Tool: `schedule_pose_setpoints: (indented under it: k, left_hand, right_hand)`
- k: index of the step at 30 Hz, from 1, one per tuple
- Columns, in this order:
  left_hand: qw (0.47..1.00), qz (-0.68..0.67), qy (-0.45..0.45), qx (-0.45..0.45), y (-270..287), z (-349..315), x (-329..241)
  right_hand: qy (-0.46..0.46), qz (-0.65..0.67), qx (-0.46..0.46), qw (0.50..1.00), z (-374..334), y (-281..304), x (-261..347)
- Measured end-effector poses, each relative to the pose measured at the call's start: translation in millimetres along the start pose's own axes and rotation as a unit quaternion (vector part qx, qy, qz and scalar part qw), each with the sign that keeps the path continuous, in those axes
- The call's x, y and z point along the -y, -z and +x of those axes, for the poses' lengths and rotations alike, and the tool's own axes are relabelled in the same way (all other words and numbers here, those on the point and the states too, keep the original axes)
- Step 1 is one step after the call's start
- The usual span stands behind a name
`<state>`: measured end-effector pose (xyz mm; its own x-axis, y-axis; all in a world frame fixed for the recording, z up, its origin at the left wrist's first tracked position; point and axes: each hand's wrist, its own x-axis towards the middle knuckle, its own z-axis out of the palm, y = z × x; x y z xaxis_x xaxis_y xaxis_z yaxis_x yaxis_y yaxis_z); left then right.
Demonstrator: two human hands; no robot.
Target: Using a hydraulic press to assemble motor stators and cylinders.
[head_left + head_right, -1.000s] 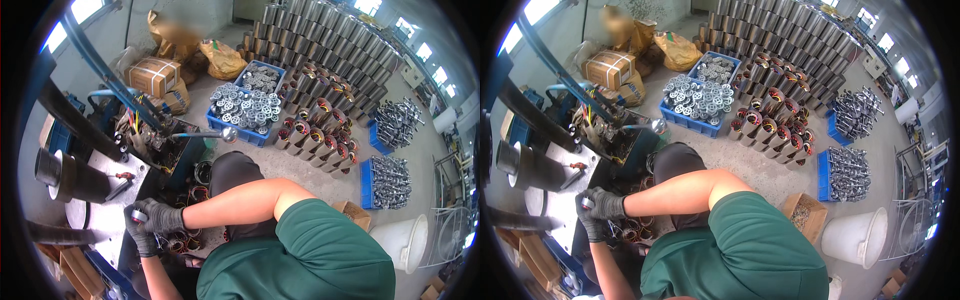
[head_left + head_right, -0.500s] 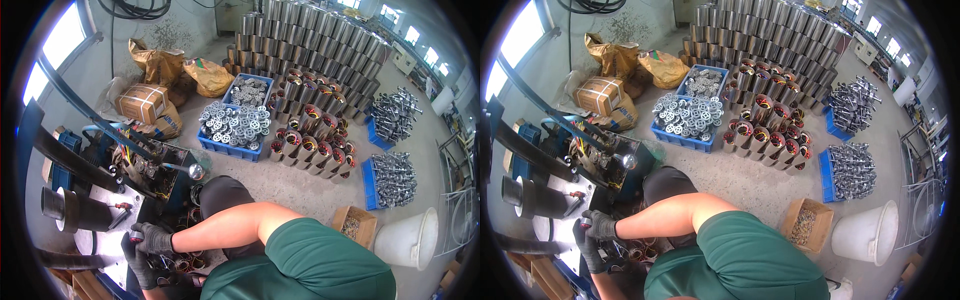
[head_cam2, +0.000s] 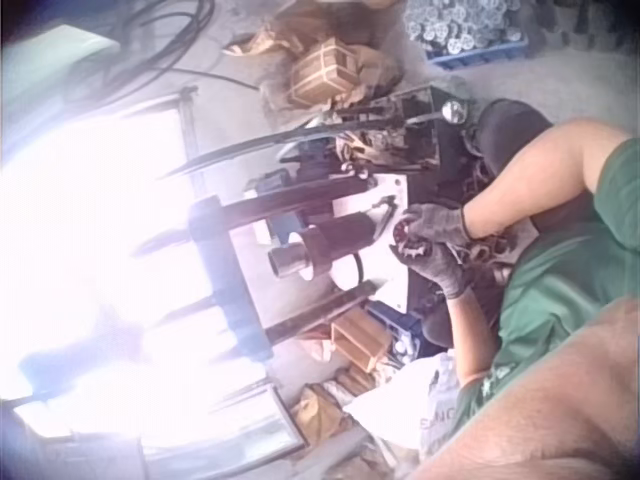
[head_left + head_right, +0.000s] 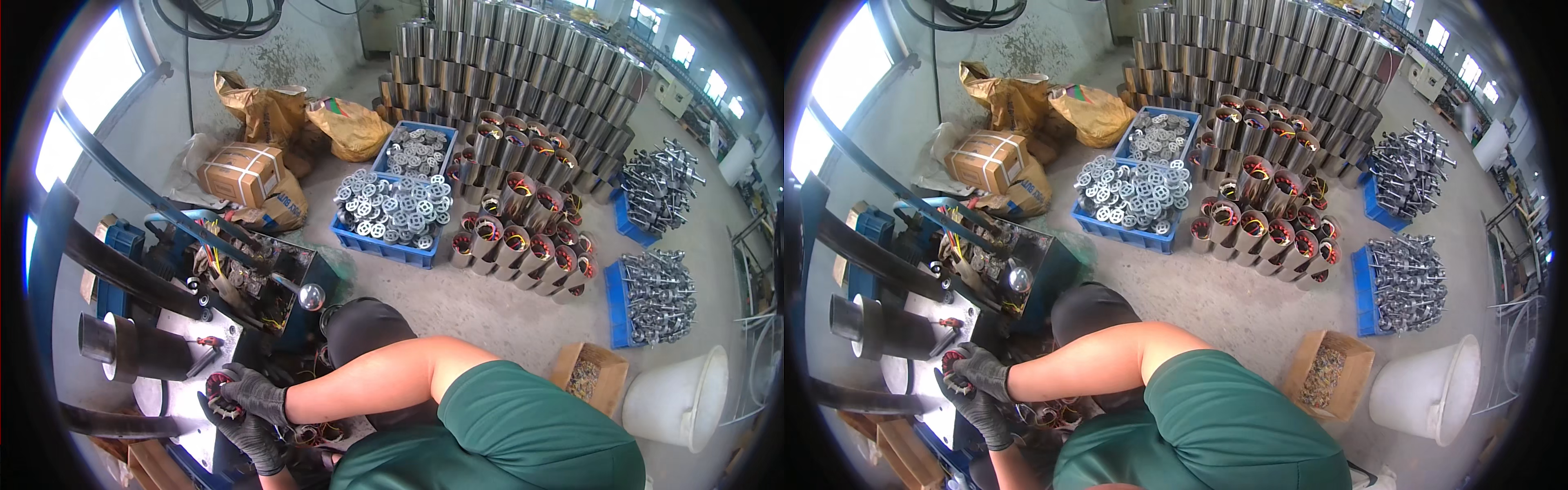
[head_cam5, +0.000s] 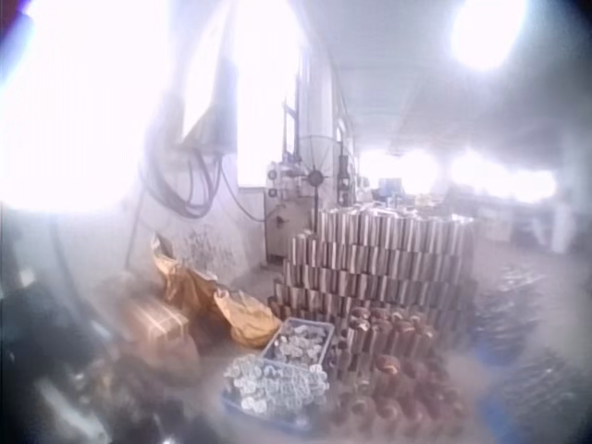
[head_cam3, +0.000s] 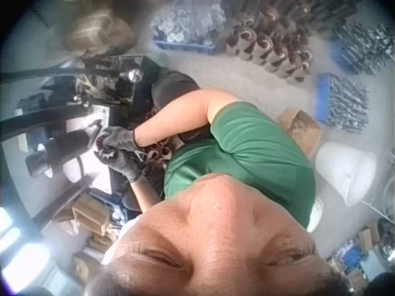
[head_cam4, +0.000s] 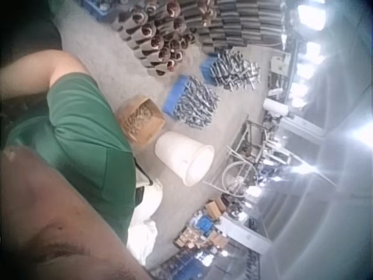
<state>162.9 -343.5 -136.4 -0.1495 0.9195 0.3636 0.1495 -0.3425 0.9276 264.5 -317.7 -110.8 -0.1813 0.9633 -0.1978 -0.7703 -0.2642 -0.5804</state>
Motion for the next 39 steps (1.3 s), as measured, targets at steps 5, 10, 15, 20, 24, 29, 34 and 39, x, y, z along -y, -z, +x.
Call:
schedule_pose_setpoints:
  k: [5,10,15,20,24,29,34,39]
  left_hand:
    - [0.998,0.063,0.007,0.03,11,7,-7]
    - [0.981,0.174,-0.054,0.071,15,15,-9]
    - [0.98,0.169,0.001,0.101,21,18,-10]
    - [0.987,-0.106,0.119,0.016,27,28,10]
    - [0.989,0.128,-0.034,0.061,43,21,12]
    - [0.997,0.066,0.048,-0.007,46,33,-40]
    - [0.966,0.155,-0.205,-0.026,80,92,-64]
    - [0.941,0.177,-0.265,-0.114,129,193,-114]
  right_hand:
    - [0.02,-0.019,-0.014,1.0,-3,2,-4]
    - [0.018,-0.006,-0.043,0.999,3,6,-12]
    - [0.022,-0.02,-0.091,0.995,10,3,-20]
    - [0.176,-0.162,-0.04,0.97,1,-3,-19]
    - [0.068,-0.1,-0.005,0.993,-3,-15,-12]
    - [0.05,-0.013,0.19,0.98,-8,-35,8]
    - [-0.071,-0.025,0.104,0.992,-22,-28,20]
    - [-0.131,-0.093,0.153,0.975,-31,-27,22]
